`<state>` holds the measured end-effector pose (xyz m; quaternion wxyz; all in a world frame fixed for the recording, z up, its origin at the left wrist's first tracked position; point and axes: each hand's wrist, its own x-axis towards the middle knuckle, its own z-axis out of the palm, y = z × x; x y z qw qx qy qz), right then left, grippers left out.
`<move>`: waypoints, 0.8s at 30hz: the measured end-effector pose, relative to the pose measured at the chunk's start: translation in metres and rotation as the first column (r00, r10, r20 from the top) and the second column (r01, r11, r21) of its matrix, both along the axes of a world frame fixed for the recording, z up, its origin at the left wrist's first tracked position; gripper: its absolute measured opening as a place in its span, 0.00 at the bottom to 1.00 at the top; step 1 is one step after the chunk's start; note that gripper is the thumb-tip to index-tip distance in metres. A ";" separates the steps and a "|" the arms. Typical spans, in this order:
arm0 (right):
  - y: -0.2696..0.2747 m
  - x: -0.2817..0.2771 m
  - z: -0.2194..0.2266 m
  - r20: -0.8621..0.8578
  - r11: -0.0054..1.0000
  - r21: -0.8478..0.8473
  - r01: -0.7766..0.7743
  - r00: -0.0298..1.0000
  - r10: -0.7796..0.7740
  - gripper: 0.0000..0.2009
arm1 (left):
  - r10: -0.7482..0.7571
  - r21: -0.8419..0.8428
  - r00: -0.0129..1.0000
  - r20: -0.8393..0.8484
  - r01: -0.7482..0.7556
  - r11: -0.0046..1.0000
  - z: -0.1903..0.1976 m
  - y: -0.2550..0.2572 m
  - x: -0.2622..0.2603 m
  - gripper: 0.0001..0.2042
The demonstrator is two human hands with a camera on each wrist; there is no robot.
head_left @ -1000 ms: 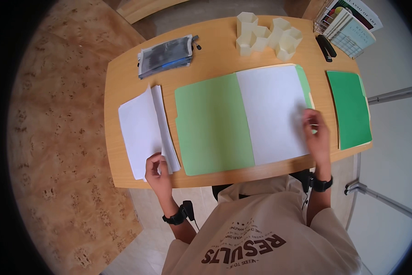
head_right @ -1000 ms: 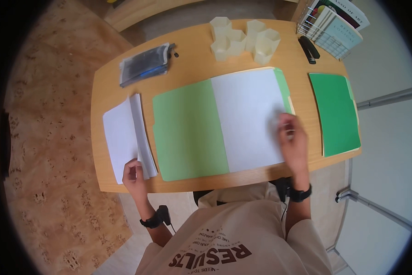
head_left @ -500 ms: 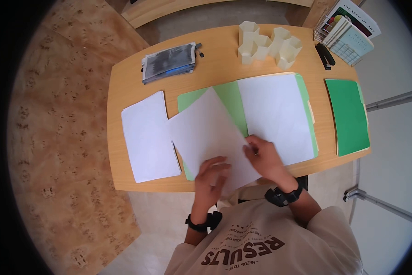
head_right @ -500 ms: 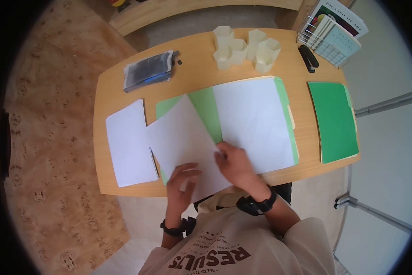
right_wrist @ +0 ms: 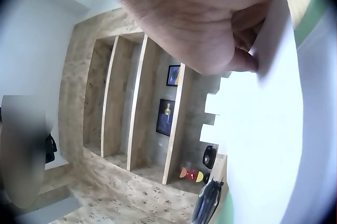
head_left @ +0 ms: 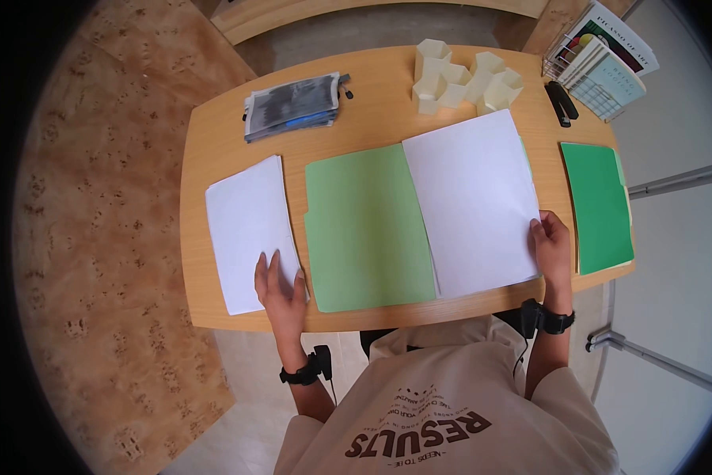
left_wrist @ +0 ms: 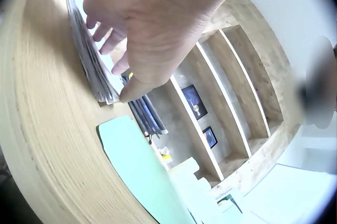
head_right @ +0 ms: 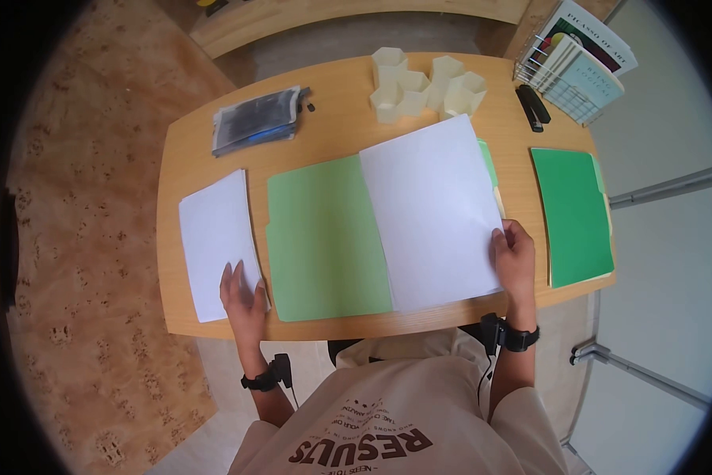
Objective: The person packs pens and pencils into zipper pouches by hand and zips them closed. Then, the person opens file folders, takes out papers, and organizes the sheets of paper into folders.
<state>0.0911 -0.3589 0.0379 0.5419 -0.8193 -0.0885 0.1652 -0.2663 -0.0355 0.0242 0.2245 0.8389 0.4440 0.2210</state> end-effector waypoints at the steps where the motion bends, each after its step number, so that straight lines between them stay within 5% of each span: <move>1: 0.000 -0.001 -0.003 0.024 1.000 -0.015 0.009 1.000 -0.009 0.06 | 0.013 -0.009 1.000 -0.009 -0.013 1.000 -0.003 0.000 -0.001 0.27; 7: 0.001 -0.008 -0.009 0.210 0.992 -0.130 0.000 0.977 0.028 0.08 | 0.018 -0.016 1.000 0.022 -0.018 1.000 -0.005 -0.005 -0.001 0.27; 24: 0.005 -0.022 -0.006 0.266 0.971 -0.231 0.067 0.964 -0.003 0.10 | 0.030 -0.070 0.996 0.084 -0.024 0.997 0.000 -0.001 -0.005 0.19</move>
